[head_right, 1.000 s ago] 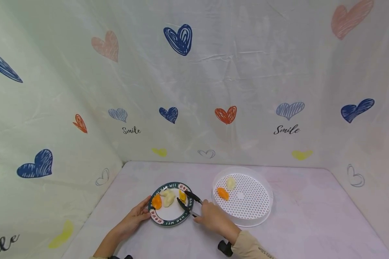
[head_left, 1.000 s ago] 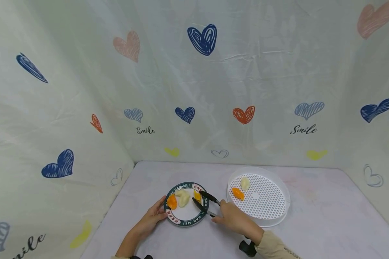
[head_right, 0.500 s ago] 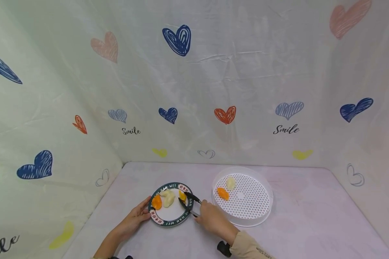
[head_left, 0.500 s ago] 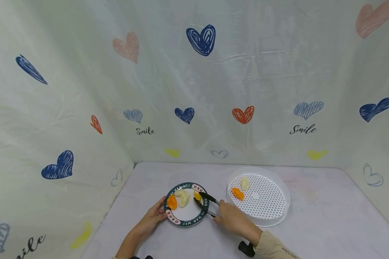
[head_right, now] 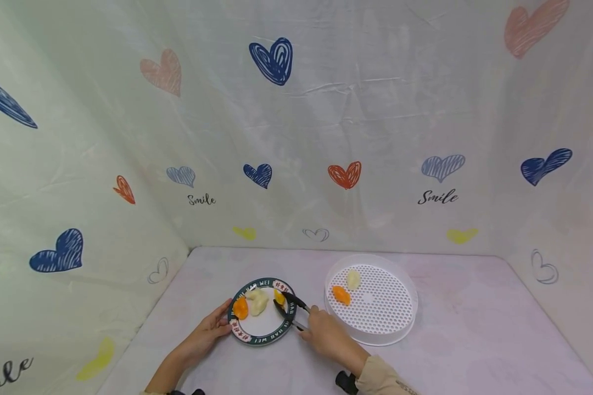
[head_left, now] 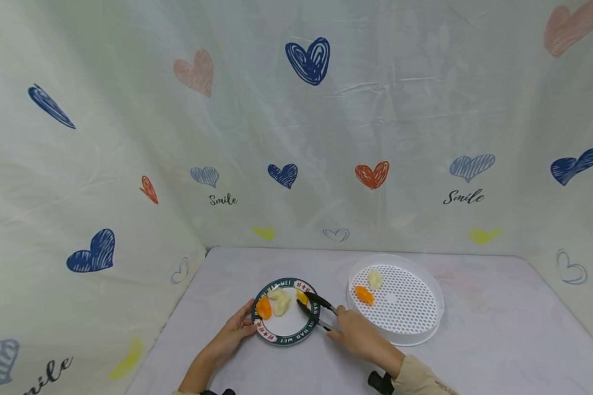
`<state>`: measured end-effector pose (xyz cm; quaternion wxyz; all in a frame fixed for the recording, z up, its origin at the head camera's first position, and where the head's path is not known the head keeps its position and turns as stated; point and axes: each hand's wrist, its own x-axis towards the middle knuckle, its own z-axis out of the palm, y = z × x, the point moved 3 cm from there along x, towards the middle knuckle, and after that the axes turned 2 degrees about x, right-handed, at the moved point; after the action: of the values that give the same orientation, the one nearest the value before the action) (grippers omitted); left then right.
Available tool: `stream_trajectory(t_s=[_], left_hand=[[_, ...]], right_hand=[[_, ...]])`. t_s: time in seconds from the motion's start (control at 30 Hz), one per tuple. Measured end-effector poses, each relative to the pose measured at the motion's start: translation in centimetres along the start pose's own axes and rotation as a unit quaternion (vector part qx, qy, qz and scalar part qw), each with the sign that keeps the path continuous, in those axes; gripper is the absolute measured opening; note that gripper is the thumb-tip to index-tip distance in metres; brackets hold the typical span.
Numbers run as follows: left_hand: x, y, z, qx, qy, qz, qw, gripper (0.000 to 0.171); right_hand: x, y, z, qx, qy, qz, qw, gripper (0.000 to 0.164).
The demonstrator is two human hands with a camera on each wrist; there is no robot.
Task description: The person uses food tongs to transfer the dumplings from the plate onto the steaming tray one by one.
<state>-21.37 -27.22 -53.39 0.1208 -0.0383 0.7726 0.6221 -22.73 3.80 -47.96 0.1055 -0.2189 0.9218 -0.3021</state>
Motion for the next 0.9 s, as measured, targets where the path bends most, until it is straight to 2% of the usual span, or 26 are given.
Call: stream_trajectory(t_s=[0.17,0.37,0.53,0.7,0.9], left_hand=[[0.0,0.1,0.2,0.013,0.005,-0.003,0.9999,0.074],[-0.1,0.2,0.1,0.011,0.001,0.002,0.9999,0.074],[0.0,0.2,0.0,0.014,0.000,0.006,0.9999,0.073],[0.2,0.1,0.0,-0.009,-0.026,0.032,0.9991,0.074],[0.1,-0.1,-0.1,-0.021,-0.032,0.040,0.9984,0.075]], right_hand=[[-0.5,0.0,-0.5,0.032,-0.007,-0.004,0.999,0.040],[-1.0,-0.3,-1.5,0.049,-0.015,0.010,0.999,0.046],[-1.6,-0.5,-2.4,0.043,-0.007,0.011,0.999,0.048],[-2.3,-0.3,-3.2,0.043,0.000,0.023,0.999,0.052],[-3.2,0.2,-4.3,0.038,0.010,0.043,0.998,0.066]])
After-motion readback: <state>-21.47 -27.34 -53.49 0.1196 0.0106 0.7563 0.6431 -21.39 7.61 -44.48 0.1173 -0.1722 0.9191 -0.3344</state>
